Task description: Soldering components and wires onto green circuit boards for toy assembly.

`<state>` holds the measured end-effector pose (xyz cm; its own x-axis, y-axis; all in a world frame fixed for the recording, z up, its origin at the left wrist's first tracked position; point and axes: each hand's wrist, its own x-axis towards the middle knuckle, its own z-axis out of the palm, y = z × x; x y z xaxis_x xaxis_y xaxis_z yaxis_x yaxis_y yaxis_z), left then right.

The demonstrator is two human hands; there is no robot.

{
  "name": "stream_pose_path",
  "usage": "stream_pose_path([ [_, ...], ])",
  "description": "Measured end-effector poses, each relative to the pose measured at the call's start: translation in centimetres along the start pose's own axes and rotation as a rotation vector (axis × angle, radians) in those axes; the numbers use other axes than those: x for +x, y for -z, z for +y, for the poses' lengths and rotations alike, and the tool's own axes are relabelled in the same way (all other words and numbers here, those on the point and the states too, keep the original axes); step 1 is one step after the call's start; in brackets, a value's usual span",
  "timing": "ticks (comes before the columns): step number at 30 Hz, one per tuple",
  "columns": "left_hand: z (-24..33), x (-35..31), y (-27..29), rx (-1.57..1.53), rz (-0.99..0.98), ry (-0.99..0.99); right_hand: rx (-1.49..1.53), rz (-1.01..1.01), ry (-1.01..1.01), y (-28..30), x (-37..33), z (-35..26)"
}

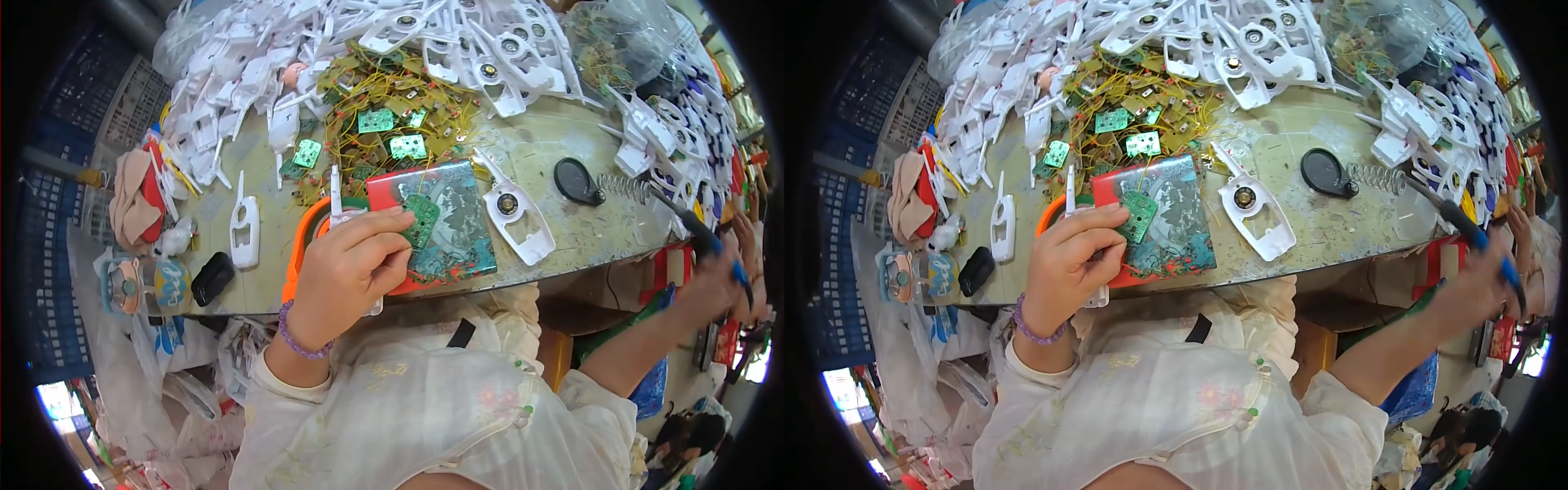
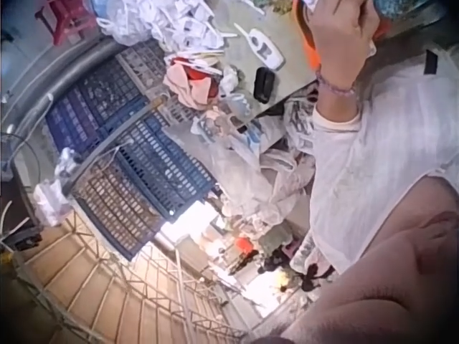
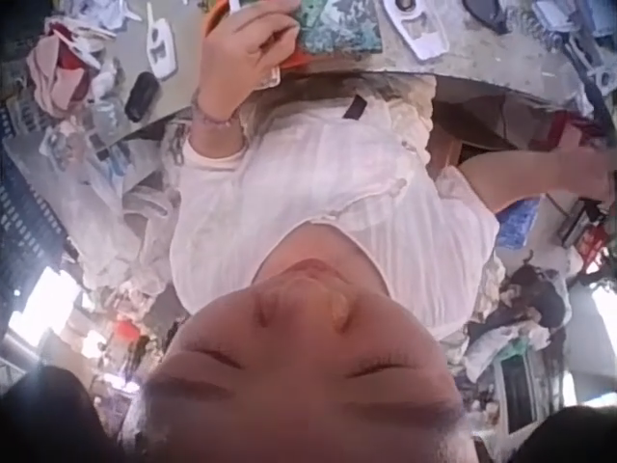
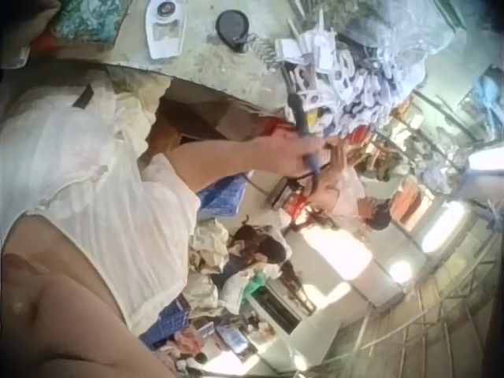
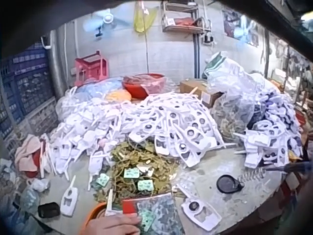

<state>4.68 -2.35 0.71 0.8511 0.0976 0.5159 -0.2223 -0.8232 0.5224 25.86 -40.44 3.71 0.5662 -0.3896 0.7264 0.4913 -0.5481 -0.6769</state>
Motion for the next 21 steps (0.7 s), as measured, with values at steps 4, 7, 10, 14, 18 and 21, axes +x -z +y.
stream_pose_path([
  [4,0.0,-0.1,0.3,0.013,-0.006,0.009,-0.496,0.082,0.721,4.2,-2.8,-1.8],
  [7,-0.1,0.0,-0.2,0.017,0.007,0.007,0.296,-0.122,0.578,1.6,-7.2,-4.5],
  [10,0.0,-0.5,0.0,0.037,0.017,0.018,0.742,-0.469,0.199,-0.8,-12.6,-8.3],
  [14,0.2,-0.4,-0.4,0.048,0.026,0.016,0.865,-0.654,0.293,-1.7,-14.6,-9.0],
  [18,0.6,-0.4,-0.6,0.079,0.045,0.022,0.935,-0.717,0.364,-2.7,-15.0,-9.6],
  [21,0.6,-0.5,-0.6,0.092,0.044,0.032,1.008,-0.723,0.426,-3.6,-15.4,-9.7],
])
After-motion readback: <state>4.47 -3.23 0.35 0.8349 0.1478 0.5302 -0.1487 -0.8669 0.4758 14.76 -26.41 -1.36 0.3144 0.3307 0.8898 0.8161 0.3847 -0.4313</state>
